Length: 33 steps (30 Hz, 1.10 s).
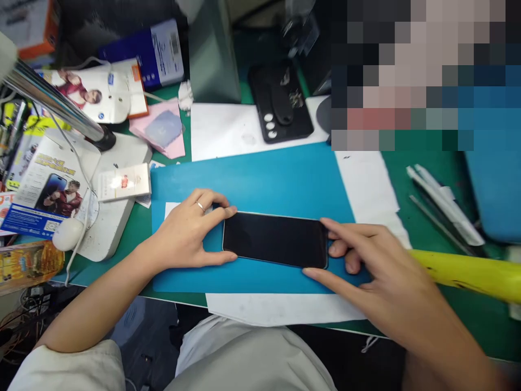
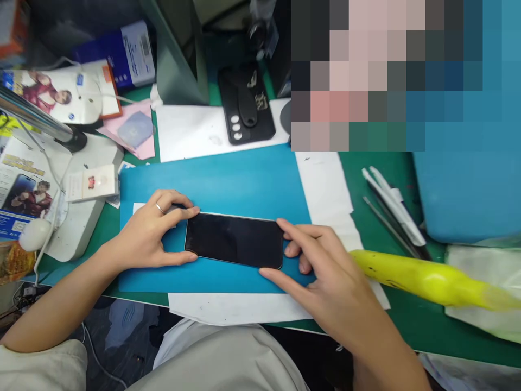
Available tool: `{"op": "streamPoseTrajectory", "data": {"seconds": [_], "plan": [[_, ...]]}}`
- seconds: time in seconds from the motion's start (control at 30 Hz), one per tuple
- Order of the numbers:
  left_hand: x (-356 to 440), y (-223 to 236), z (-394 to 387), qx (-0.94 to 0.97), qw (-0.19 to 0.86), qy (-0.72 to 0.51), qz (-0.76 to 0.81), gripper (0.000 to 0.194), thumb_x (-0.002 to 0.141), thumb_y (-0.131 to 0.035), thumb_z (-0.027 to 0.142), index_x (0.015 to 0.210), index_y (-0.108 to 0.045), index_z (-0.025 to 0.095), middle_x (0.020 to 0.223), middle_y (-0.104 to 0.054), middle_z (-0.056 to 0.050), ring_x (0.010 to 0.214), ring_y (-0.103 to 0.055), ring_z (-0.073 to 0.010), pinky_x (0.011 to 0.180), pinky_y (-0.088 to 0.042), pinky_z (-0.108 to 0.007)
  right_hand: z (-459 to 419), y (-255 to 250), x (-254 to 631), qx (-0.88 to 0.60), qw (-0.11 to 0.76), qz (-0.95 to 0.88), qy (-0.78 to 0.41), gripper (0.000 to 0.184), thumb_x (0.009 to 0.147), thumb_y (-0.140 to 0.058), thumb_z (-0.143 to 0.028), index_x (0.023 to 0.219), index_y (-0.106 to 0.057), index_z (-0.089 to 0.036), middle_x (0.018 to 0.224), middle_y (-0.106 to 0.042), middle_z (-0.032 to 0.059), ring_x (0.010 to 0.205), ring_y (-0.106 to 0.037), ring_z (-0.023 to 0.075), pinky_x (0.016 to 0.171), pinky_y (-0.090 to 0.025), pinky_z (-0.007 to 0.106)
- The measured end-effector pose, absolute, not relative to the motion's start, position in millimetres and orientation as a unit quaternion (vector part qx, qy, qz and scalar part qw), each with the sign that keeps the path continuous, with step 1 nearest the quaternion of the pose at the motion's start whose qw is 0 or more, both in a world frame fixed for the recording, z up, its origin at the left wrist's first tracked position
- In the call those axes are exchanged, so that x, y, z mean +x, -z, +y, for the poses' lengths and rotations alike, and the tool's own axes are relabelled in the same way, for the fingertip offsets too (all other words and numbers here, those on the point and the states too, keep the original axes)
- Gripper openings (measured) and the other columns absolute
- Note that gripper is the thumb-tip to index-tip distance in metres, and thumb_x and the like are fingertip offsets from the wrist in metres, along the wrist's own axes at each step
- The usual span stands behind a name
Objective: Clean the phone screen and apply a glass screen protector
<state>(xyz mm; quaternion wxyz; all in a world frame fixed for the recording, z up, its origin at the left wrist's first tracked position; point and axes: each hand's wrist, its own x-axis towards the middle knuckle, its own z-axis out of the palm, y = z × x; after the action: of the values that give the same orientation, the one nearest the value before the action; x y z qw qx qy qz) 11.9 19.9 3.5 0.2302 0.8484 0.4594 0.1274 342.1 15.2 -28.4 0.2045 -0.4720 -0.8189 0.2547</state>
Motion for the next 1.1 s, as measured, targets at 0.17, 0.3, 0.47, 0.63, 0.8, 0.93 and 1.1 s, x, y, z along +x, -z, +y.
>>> {"op": "streamPoseTrajectory", "data": {"seconds": [0.17,0.3,0.47,0.63,0.8,0.93,1.1], "plan": [[10,-7,20,0.844,0.23,-0.126,0.469,0.065,0.086,-0.074,0.061,0.135,-0.06,0.021,0.131,-0.06,-0.015,0.12,-0.057,-0.033,0.097,-0.055,-0.05,16,33,340,-0.483,0.219,-0.796,-0.292,0.062,0.098,-0.06,-0.058,0.151,-0.05,-0.029,0.102,-0.055,0.0038,0.063,-0.052,0.0121,0.06,-0.056,0.028],[10,-9,20,0.846,0.215,-0.12,0.472,0.066,0.087,-0.073,0.061,0.135,-0.06,0.019,0.131,-0.06,-0.016,0.12,-0.056,-0.0331,0.097,-0.054,-0.05,18,31,339,-0.49,0.207,-0.784,-0.321,0.068,0.096,-0.058,-0.064,0.15,-0.051,-0.024,0.104,-0.056,0.0056,0.067,-0.053,0.0133,0.059,-0.056,0.028],[9,-10,22,0.847,0.215,-0.109,0.473,0.066,0.087,-0.074,0.06,0.137,-0.058,0.021,0.133,-0.059,-0.015,0.122,-0.055,-0.0336,0.097,-0.054,-0.051,22,22,337,-0.503,0.18,-0.772,-0.346,0.071,0.094,-0.057,-0.069,0.149,-0.052,-0.024,0.105,-0.058,0.0064,0.073,-0.057,0.0161,0.066,-0.058,0.032],[9,-8,24,0.858,0.188,-0.104,0.466,0.066,0.087,-0.074,0.06,0.138,-0.057,0.022,0.132,-0.059,-0.016,0.12,-0.055,-0.0339,0.1,-0.051,-0.054,23,21,337,-0.504,0.185,-0.767,-0.352,0.073,0.093,-0.055,-0.073,0.148,-0.053,-0.024,0.109,-0.058,0.008,0.077,-0.059,0.0179,0.074,-0.06,0.036],[12,-8,25,0.861,0.185,-0.105,0.463,0.065,0.087,-0.074,0.059,0.136,-0.057,0.02,0.132,-0.058,-0.016,0.12,-0.054,-0.0333,0.097,-0.053,-0.051,22,25,339,-0.503,0.2,-0.767,-0.345,0.074,0.093,-0.054,-0.073,0.147,-0.053,-0.023,0.108,-0.058,0.0078,0.077,-0.058,0.0179,0.079,-0.059,0.037],[13,-11,24,0.852,0.201,-0.112,0.47,0.064,0.087,-0.074,0.059,0.136,-0.058,0.021,0.132,-0.057,-0.015,0.12,-0.054,-0.0328,0.095,-0.054,-0.049,24,23,339,-0.507,0.195,-0.763,-0.349,0.078,0.09,-0.053,-0.078,0.145,-0.056,-0.022,0.105,-0.057,0.0065,0.075,-0.056,0.0175,0.078,-0.058,0.036],[13,-11,24,0.847,0.213,-0.12,0.472,0.065,0.087,-0.075,0.06,0.137,-0.057,0.023,0.133,-0.057,-0.014,0.122,-0.053,-0.0333,0.099,-0.052,-0.051,27,20,339,-0.517,0.179,-0.759,-0.354,0.084,0.087,-0.051,-0.083,0.144,-0.057,-0.022,0.103,-0.057,0.0063,0.076,-0.057,0.0184,0.077,-0.057,0.036]]}}
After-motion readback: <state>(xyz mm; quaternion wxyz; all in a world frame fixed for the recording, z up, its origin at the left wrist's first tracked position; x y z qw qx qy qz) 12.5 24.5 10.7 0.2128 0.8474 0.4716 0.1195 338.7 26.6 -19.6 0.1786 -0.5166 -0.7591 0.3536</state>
